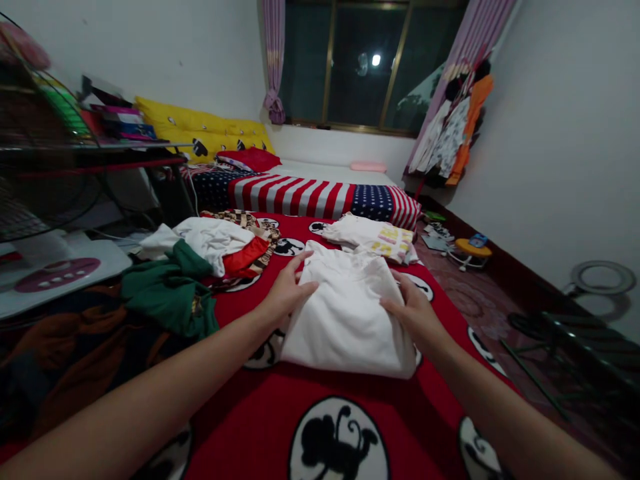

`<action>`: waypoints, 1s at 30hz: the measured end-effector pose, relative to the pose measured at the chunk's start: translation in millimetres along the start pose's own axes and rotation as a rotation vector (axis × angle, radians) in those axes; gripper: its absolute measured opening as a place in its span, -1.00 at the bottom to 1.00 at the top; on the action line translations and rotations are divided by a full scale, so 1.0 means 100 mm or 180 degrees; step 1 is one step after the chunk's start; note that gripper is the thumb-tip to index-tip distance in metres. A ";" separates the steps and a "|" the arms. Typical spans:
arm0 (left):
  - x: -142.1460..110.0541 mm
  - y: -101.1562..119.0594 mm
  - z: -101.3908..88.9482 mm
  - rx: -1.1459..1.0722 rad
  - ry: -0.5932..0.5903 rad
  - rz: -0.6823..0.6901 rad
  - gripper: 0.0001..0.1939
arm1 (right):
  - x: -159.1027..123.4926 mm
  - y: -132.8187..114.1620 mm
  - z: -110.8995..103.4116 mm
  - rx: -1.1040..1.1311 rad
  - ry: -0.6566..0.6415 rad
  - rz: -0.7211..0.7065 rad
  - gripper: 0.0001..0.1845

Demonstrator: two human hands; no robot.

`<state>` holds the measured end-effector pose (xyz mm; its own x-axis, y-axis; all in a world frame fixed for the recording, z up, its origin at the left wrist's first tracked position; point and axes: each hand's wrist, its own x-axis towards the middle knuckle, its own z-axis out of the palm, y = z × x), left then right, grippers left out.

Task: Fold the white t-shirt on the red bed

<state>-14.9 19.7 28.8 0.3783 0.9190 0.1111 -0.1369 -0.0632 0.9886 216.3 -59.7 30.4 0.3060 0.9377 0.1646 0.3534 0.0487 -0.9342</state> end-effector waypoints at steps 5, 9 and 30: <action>0.88 0.15 -0.10 0.0911 0.0493 0.0724 -0.12 | 0.87 -0.19 -0.09 -0.0563 0.0415 0.0042 -0.22; 1.06 -0.15 -0.22 0.2005 0.1011 0.0621 -0.21 | 0.81 -0.01 0.06 -0.1733 0.0697 -0.0785 -0.30; 0.63 -0.77 -0.26 0.2552 0.0426 0.0947 -0.56 | -0.24 0.25 0.54 -0.2791 -0.1663 -0.2054 -0.29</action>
<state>-4.5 92.8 -42.8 0.3114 0.8556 0.4136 0.4930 -0.5175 0.6993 170.1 -62.3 -13.8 -0.4707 0.8627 0.1847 0.8514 0.4991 -0.1615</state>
